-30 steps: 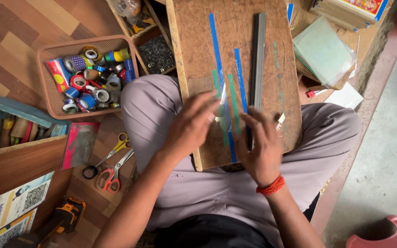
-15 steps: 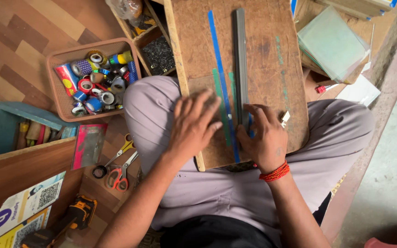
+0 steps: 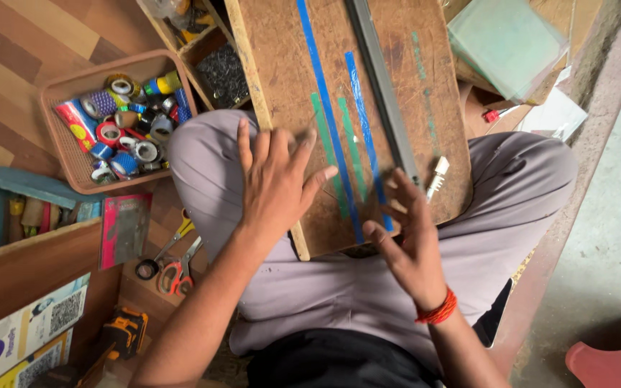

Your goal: The person sits cross-legged on the floor with a wooden board on their lap and cuts clear plastic sheets into strips. They align a metal ruler along the sheet, score it with a utility knife, snap the cut pieces off, and set finished strips aside while reaching for new sheets.

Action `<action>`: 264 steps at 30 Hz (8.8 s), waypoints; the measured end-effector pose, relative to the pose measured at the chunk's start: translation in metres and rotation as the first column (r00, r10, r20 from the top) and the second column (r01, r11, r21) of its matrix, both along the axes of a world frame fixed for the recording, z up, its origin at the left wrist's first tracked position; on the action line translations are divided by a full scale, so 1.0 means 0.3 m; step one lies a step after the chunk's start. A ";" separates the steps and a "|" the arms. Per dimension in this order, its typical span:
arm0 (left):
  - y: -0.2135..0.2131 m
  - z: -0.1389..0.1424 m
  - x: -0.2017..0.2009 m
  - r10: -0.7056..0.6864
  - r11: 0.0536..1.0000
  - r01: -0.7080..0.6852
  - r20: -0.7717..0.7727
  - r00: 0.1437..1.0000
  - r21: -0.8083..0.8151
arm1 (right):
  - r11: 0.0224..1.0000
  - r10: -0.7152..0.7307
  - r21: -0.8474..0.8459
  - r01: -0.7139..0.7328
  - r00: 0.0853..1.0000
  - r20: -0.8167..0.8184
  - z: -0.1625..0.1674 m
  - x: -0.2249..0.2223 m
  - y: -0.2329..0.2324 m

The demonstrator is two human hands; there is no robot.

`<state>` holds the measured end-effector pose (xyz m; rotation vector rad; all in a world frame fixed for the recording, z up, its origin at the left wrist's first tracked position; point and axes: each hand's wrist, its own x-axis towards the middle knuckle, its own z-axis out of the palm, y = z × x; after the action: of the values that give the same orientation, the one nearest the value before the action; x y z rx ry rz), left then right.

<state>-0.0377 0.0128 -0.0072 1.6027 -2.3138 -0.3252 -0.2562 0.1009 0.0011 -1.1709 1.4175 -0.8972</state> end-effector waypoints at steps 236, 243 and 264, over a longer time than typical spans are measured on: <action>0.078 -0.056 0.012 -0.321 0.935 0.286 -0.160 0.934 -0.211 | 0.853 -0.187 -0.470 -0.229 0.705 -0.684 0.012 -0.133 -0.090; 0.129 -0.114 0.003 -0.400 0.916 0.400 -0.055 0.915 0.003 | 0.867 -0.112 -0.402 -0.293 0.672 -0.732 0.007 -0.095 -0.134; 0.059 0.036 0.081 0.209 0.969 -0.092 -0.558 0.803 0.231 | 0.968 -0.186 -0.141 0.208 0.970 0.160 -0.031 0.142 -0.023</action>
<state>-0.0135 0.0306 0.0035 1.4874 -1.7143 -0.8885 -0.2135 0.0941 -0.0082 -1.0674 1.3804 -1.2285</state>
